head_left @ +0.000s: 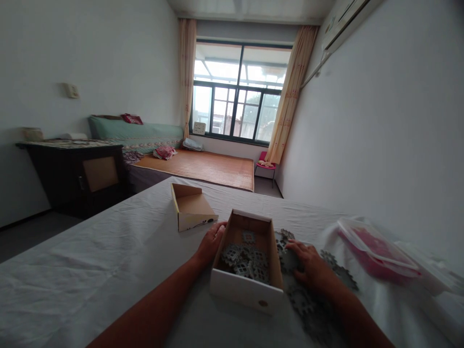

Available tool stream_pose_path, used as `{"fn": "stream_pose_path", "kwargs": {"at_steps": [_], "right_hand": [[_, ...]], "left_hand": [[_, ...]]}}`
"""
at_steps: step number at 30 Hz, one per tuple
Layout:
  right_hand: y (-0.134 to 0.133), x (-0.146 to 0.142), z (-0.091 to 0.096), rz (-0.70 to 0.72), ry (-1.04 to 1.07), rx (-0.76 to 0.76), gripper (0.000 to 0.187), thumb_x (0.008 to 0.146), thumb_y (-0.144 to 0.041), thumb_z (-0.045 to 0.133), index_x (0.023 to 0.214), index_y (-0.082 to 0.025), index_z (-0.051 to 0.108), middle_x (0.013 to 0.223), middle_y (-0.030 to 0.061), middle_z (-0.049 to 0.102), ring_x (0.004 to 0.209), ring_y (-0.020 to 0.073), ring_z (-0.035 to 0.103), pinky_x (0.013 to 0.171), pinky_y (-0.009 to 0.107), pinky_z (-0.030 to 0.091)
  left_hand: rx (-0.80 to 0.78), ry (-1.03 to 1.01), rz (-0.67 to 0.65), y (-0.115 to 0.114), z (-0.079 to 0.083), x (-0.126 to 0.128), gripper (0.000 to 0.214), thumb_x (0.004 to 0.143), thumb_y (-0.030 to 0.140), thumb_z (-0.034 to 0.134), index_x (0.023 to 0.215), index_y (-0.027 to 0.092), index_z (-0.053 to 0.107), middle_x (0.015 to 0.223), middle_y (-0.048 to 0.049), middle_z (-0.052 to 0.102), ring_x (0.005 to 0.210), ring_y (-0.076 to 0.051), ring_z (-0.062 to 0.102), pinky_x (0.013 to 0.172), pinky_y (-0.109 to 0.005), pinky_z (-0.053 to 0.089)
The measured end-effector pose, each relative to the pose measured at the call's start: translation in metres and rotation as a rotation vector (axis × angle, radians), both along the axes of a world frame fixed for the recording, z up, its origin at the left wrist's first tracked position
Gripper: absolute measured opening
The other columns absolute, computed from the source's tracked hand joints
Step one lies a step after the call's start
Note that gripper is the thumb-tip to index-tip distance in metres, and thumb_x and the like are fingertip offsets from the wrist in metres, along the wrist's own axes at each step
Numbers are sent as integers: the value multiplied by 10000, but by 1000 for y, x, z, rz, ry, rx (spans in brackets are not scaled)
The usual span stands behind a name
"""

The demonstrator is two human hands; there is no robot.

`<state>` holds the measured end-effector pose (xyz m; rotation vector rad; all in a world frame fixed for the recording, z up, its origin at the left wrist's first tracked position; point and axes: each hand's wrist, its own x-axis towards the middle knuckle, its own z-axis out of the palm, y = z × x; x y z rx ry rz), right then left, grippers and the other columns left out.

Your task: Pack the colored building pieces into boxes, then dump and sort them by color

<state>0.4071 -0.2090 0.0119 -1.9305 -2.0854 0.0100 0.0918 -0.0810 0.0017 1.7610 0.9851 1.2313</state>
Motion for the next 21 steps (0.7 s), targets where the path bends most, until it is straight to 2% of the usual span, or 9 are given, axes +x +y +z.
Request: {"fn": "stream_pose_path", "kwargs": {"at_steps": [7,12,17,21], "right_hand": [[7,6,-9,-16,12,55,633,616,-62,464,1224,-233,448,1230,70,558,1153,239,490,950,369,417],[8,10,-6,-46,57,80,548,637,-109,472,1164,-259,443,1119,51,591,1072,232,546,892,351,442],[3,11,16,-160,70,259,434,695,-205,476,1126,-246,445,1070,64,598,988,237,581,831,350,455],[0,-7,48,-255,153,455,462,712,-305,517,1157,-234,418,1044,63,610,897,230,603,770,341,467]], "left_hand": [[22,8,-9,0,-1,0,430,866,441,387,1063,145,629,1053,-96,665,987,-242,596,893,-344,445],[37,6,-10,1,-3,0,426,874,436,382,1064,144,628,1057,-96,660,996,-239,591,905,-342,436],[27,15,-34,1,-4,0,441,890,427,352,1096,133,608,1075,-109,653,1024,-243,579,913,-353,432],[24,12,-29,-1,-3,1,429,882,407,355,1088,126,606,1084,-113,650,1026,-240,580,914,-348,435]]}}
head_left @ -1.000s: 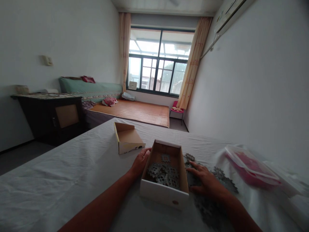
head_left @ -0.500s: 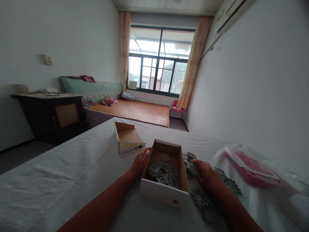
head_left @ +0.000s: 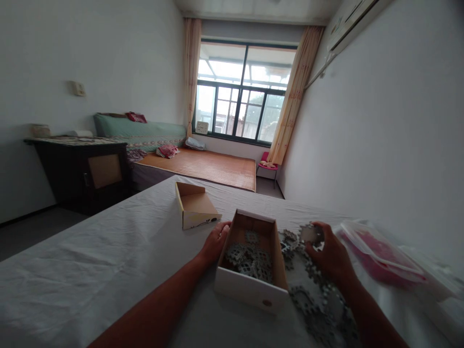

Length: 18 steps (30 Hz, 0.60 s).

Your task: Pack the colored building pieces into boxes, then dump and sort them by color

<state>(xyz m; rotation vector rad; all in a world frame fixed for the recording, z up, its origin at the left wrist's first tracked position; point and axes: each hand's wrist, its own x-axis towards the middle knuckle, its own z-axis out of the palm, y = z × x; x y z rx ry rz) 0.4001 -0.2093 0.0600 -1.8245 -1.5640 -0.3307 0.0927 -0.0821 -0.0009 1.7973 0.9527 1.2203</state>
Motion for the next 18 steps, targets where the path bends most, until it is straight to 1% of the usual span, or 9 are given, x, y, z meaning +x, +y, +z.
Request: {"fn": "stream_pose_path", "kwargs": {"at_steps": [2,4,7,8,10,13,15,16,18], "right_hand": [[0,-20,21,20,43,71,486,695,-314,551,1157,-238,419,1018,50,621,823,208,608,725,316,470],[4,-45,41,79,64,111,479,684,-300,571,1139,-244,433,996,37,628,758,182,600,688,293,465],[20,-82,60,195,93,127,465,679,-268,582,1123,-241,446,948,20,632,708,155,583,673,275,457],[27,-93,62,233,110,118,469,680,-259,583,1128,-237,445,935,17,633,705,150,581,677,272,457],[43,-110,56,297,141,58,479,688,-243,578,1147,-221,444,917,19,636,705,149,584,683,274,460],[59,-123,35,453,96,-169,503,682,-208,600,1169,-209,476,957,40,654,801,178,606,745,307,471],[60,-122,24,567,24,-286,546,666,-197,643,1195,-224,505,1087,61,644,962,212,592,857,359,453],[58,-118,22,603,-4,-305,559,667,-202,658,1207,-236,516,1161,66,621,1046,226,563,915,386,429],[48,-102,24,597,-20,-280,530,714,-247,646,1230,-254,523,1258,67,573,1156,237,501,989,421,384]], "left_hand": [[4,-4,4,-1,1,0,421,877,404,362,1078,131,610,1079,-108,651,1018,-236,583,912,-342,437],[5,-8,8,-1,2,0,417,873,409,367,1070,136,614,1070,-102,655,1007,-234,588,905,-337,440],[4,-4,15,-1,1,0,417,874,409,364,1069,138,614,1063,-99,656,1004,-233,588,902,-332,439],[5,-1,14,-1,1,0,416,875,406,363,1070,137,613,1064,-99,655,1006,-233,587,902,-332,438],[12,5,7,-1,0,0,414,880,400,359,1073,137,612,1071,-101,652,1013,-233,583,908,-335,434],[22,14,-5,-1,-1,-1,415,889,399,350,1081,138,610,1078,-104,651,1020,-233,581,913,-342,433],[23,13,-1,-2,0,-2,407,892,395,352,1076,143,612,1074,-101,654,1018,-230,583,915,-341,434],[22,12,2,-2,0,-2,402,892,393,353,1074,146,613,1071,-100,656,1015,-228,585,915,-339,434],[18,16,7,-2,0,-2,400,891,393,355,1073,150,616,1064,-98,659,1009,-228,589,912,-340,436]]}}
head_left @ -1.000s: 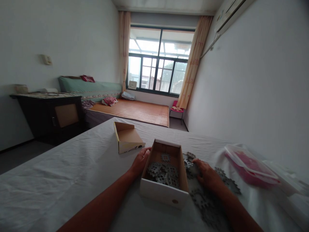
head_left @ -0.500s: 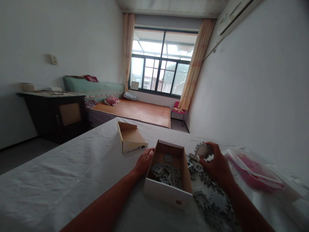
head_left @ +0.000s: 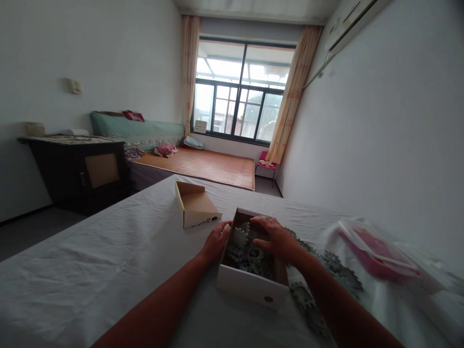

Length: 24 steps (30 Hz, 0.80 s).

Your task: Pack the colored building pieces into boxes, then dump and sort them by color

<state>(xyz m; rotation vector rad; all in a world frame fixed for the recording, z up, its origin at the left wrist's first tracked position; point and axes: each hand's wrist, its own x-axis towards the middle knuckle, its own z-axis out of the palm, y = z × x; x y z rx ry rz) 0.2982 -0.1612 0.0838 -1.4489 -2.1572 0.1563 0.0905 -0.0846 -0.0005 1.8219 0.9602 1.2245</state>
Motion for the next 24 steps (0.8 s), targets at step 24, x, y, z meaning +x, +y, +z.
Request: {"fn": "stream_pose_path", "kwargs": {"at_steps": [24], "right_hand": [[-79,179,-77,-449,-159,-155,692,694,-488,622,1339,-285,469,1392,40,478,1291,292,398,1058,412,333]], "left_hand": [[-29,21,-26,9,-1,0,482,863,484,381,1096,130,611,1046,-103,674,995,-261,597,903,-364,444]]}}
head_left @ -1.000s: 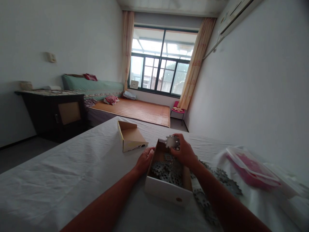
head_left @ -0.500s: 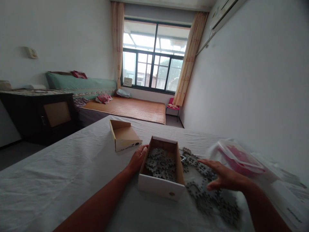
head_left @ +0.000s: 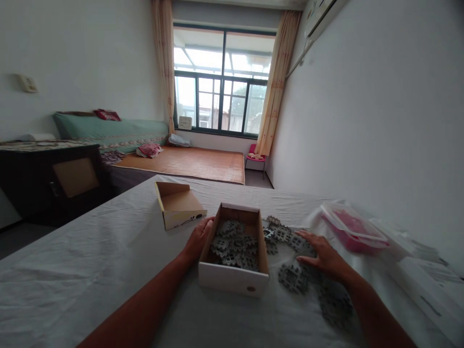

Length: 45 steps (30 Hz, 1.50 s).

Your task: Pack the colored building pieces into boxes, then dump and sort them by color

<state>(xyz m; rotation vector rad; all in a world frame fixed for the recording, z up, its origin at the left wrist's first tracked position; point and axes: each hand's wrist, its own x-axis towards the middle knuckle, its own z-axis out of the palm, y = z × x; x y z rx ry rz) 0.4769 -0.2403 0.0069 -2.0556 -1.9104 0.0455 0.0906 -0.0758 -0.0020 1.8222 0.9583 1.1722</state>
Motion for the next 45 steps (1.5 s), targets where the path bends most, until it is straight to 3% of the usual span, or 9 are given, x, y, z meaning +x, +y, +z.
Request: {"fn": "stream_pose_path", "kwargs": {"at_steps": [4,7,13,21,25,29,33,39,45], "right_hand": [[-2,23,-13,-156,24,41,895,578,-590,689,1369,-266,422,1438,71,415,1328,345,333,1087,487,274],[-2,33,-19,-210,161,-6,928,540,-597,707,1347,-216,450,1401,114,457,1312,371,355,1081,508,284],[-2,19,-14,-120,349,61,742,515,-498,764,1208,-314,573,1278,43,584,1241,371,445,1066,535,291],[-1,-8,-12,-8,226,42,679,595,-528,706,1215,-281,578,1205,53,613,1171,315,501,1026,452,364],[5,-4,-22,-137,152,31,849,552,-606,693,1295,-240,507,1325,86,520,1278,353,392,1060,489,305],[8,2,-29,-267,212,-53,960,534,-661,676,1360,-239,428,1303,120,533,1244,395,420,993,555,352],[9,-6,-23,-186,197,-65,954,558,-622,681,1372,-215,396,1340,132,475,1265,354,397,1027,506,338],[8,-35,-8,0,260,128,897,614,-430,688,1398,-234,301,1333,95,379,1287,283,354,1094,419,283],[10,-49,-7,19,282,179,817,648,-389,660,1368,-245,302,1293,81,354,1280,277,345,1103,412,277]], "left_hand": [[-2,1,-2,-2,1,0,481,869,480,372,1099,130,608,1059,-104,667,1013,-258,587,926,-368,430],[10,11,7,-2,2,0,469,867,473,376,1092,135,611,1063,-100,664,1003,-252,589,926,-366,431],[17,1,20,-2,3,1,458,855,472,386,1067,142,622,1048,-95,670,984,-245,594,915,-361,438],[0,22,10,-6,7,1,484,854,475,354,1075,126,606,1056,-111,662,986,-252,594,907,-364,440],[8,15,30,-7,7,1,473,841,472,373,1068,132,612,1055,-109,662,992,-254,593,919,-368,433],[22,15,27,-7,6,1,470,852,463,363,1071,133,614,1067,-115,659,1006,-256,590,925,-376,429],[17,5,30,-6,5,1,462,848,456,377,1072,135,622,1050,-108,669,990,-255,599,916,-375,438],[31,-11,19,-3,0,1,448,865,455,382,1077,143,624,1062,-100,667,1004,-250,593,926,-368,431],[33,1,12,-4,0,1,459,870,458,368,1085,138,617,1064,-102,660,1010,-245,587,932,-357,425]]}}
